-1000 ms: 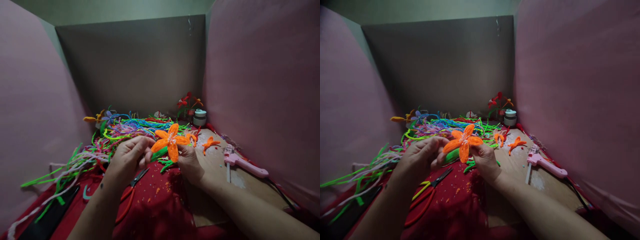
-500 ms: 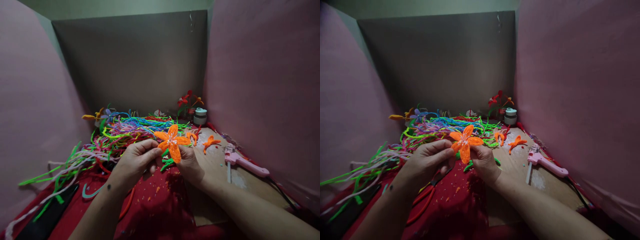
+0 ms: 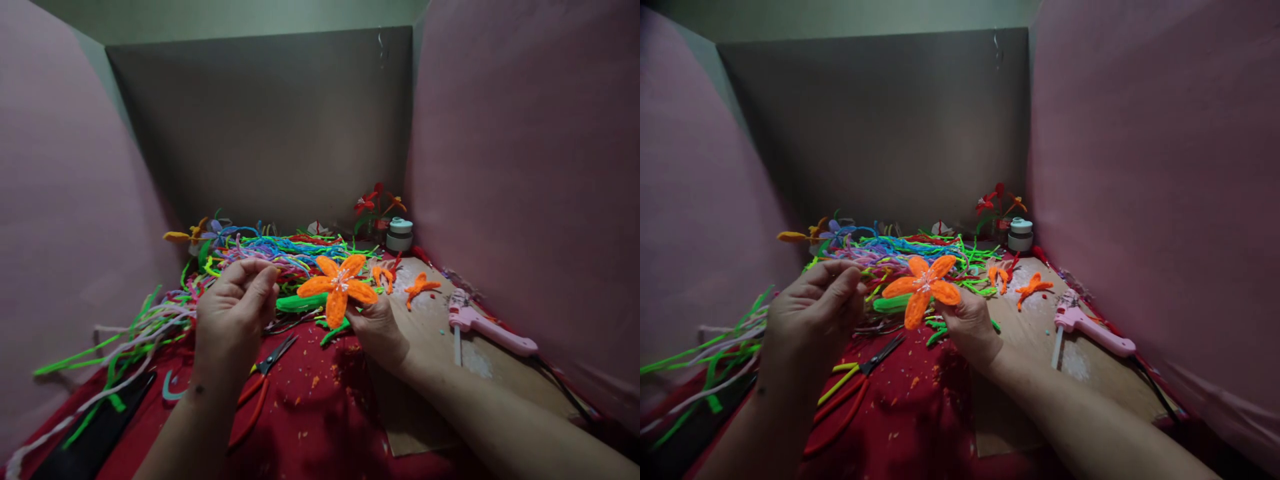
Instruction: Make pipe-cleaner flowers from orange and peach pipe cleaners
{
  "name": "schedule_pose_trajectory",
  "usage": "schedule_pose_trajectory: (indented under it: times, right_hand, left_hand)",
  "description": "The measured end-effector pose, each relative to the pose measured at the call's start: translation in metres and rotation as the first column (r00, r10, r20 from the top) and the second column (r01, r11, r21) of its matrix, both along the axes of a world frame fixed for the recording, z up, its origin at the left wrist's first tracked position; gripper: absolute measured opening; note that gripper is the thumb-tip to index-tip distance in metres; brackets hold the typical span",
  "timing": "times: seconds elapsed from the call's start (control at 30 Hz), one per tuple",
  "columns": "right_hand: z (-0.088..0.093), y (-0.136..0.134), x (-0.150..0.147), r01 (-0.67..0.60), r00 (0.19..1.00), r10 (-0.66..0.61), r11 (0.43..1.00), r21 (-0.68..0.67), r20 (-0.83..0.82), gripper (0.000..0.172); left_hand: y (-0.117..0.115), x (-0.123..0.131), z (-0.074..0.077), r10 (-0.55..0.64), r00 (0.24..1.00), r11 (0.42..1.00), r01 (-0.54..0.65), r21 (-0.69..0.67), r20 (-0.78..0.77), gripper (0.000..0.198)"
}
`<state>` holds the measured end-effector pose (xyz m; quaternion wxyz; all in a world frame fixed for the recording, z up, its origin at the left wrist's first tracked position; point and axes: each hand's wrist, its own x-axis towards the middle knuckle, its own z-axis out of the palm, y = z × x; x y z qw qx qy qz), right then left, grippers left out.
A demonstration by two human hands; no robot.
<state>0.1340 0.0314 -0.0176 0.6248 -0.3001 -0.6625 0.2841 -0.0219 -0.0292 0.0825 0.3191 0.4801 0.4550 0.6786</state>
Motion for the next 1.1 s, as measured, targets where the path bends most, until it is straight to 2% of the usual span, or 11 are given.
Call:
schedule_pose_trajectory:
  times: [0.1,0.17,0.3,0.47,0.63,0.83,0.97,1.1]
  right_hand:
    - [-0.001,0.001,0.0,0.001,1.0,0.0,1.0,0.023,-0.008,0.013]
    - [-0.001,0.0,0.0,0.012,1.0,-0.012,1.0,0.022,0.0,0.009]
    - [0.001,-0.001,0.002,0.034,0.999,-0.034,0.999,0.013,0.028,0.014]
    - [0.01,-0.003,0.003,0.008,1.0,-0.008,1.0,0.021,0.023,0.006]
    - [0.015,-0.005,0.003,-0.003,1.0,0.003,1.0,-0.026,-0.007,0.007]
    - [0.015,0.003,0.005,-0.038,0.996,0.026,0.989,-0.145,-0.082,0.014]
    - [0.019,0.005,0.005,-0.09,0.984,0.041,0.953,-0.29,-0.172,0.017]
    - [0.026,0.003,0.006,-0.291,0.912,0.108,0.849,-0.44,-0.395,0.021]
  left_hand:
    - [-0.004,0.004,0.001,0.134,0.991,0.985,-0.132,0.107,-0.011,0.012]
    - [-0.004,0.004,0.0,0.166,0.986,0.978,-0.163,0.129,-0.02,0.011]
    - [0.002,-0.002,-0.004,0.1,0.995,0.989,-0.098,0.113,-0.019,0.013]
    - [0.011,-0.008,-0.009,0.084,0.996,0.992,-0.087,0.096,0.038,0.015]
    - [0.023,-0.012,-0.015,0.059,0.995,0.997,-0.062,0.038,0.083,0.02]
    - [0.042,-0.012,-0.033,-0.056,0.995,0.986,0.068,-0.155,0.077,0.028]
    - [0.046,-0.006,-0.044,-0.108,0.994,0.966,0.112,-0.235,0.031,0.03]
    - [0.043,0.003,-0.05,-0.212,0.972,0.944,0.179,-0.276,-0.096,0.028]
